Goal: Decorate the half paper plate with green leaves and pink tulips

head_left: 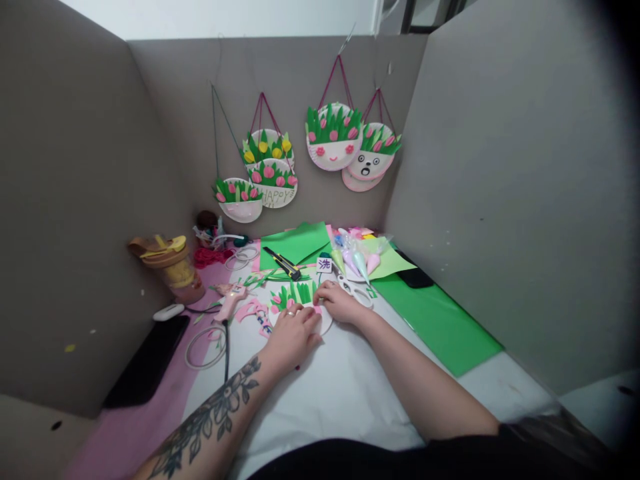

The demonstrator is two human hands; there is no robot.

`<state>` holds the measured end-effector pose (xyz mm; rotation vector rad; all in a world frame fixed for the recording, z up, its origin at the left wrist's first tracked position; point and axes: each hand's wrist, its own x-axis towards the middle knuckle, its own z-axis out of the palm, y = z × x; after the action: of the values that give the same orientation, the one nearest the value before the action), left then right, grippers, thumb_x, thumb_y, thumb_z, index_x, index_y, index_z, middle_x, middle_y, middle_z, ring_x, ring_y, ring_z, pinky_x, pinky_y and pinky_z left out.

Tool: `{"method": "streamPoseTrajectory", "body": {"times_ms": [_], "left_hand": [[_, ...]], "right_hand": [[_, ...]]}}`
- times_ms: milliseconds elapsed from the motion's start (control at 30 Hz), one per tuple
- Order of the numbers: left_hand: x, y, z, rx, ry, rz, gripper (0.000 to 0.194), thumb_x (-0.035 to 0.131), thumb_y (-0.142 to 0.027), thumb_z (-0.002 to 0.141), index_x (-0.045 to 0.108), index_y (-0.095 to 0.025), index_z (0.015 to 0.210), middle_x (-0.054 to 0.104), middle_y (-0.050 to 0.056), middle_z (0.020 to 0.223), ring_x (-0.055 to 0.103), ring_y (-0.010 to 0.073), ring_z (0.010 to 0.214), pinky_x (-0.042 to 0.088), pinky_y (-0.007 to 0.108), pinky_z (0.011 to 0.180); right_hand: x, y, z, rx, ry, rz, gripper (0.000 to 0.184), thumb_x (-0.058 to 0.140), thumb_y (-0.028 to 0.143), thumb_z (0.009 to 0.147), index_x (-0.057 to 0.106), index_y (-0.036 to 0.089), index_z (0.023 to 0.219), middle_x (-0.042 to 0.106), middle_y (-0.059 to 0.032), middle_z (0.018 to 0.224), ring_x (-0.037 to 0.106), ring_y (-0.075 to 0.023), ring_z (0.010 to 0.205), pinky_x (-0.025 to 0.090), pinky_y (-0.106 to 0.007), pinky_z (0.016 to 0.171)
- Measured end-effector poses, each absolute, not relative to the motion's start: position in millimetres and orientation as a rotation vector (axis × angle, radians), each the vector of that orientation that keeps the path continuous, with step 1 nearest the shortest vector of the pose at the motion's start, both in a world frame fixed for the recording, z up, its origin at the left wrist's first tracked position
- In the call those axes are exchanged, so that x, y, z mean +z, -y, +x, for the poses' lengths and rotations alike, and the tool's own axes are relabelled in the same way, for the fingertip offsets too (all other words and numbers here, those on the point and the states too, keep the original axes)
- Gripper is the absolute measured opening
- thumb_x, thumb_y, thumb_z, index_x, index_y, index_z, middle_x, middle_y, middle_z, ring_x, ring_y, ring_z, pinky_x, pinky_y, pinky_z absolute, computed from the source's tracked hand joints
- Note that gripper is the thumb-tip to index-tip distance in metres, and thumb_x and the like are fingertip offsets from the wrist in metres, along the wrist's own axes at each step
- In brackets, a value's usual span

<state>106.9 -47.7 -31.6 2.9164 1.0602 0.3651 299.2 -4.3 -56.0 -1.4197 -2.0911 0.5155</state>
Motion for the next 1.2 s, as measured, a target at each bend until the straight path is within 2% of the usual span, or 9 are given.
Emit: {"method": "streamPoseTrajectory", "body": {"times_ms": [133,567,867,1200], "left_hand": [[-34.2,46.6,106.9,0.357,-1.042,2.914,0.038,0.054,-0.031,0.086,0.053,-0.022,0.123,0.055,0.007,0.129,0.044,0.0284,0.119,0.033,0.047,0.1],[-31.0,47.7,107.1,0.34,-1.029,2.911,0.04,0.055,-0.033,0.086,0.053,-0.022,0.124,0.055,0.005,0.132,0.045,0.0282,0.117,0.037,0.046,0.095],[-30.5,48.2,106.8,0.337,-1.036,2.908,0.039,0.055,-0.034,0.086,0.052,-0.023,0.124,0.055,0.006,0.131,0.045,0.0273,0.118,0.037,0.045,0.096],[-27.7,48.7,107.7,0.306,-1.033,2.895,0.039,0.052,-0.034,0.087,0.053,-0.022,0.125,0.055,0.008,0.131,0.044,0.0282,0.118,0.038,0.046,0.095]], "right_hand": [[-57.1,4.2,299.6,0.52,2.119,-1.417,0.027,0.048,0.003,0.078,0.068,0.018,0.085,0.052,-0.0077,0.095,0.047,-0.0209,0.1,0.036,-0.036,0.094],[-56.0,6.2,299.4,0.536,2.142,-1.425,0.032,0.044,-0.001,0.074,0.066,0.018,0.086,0.052,-0.0073,0.093,0.046,-0.0207,0.1,0.036,-0.034,0.092],[-57.6,5.6,301.9,0.539,2.134,-1.404,0.026,0.046,0.004,0.078,0.065,0.019,0.086,0.051,-0.0064,0.092,0.047,-0.0202,0.097,0.036,-0.032,0.09],[-58.6,5.4,304.9,0.523,2.198,-1.381,0.034,0.042,-0.001,0.073,0.065,0.019,0.088,0.051,-0.0065,0.094,0.046,-0.0205,0.098,0.036,-0.032,0.09]]}}
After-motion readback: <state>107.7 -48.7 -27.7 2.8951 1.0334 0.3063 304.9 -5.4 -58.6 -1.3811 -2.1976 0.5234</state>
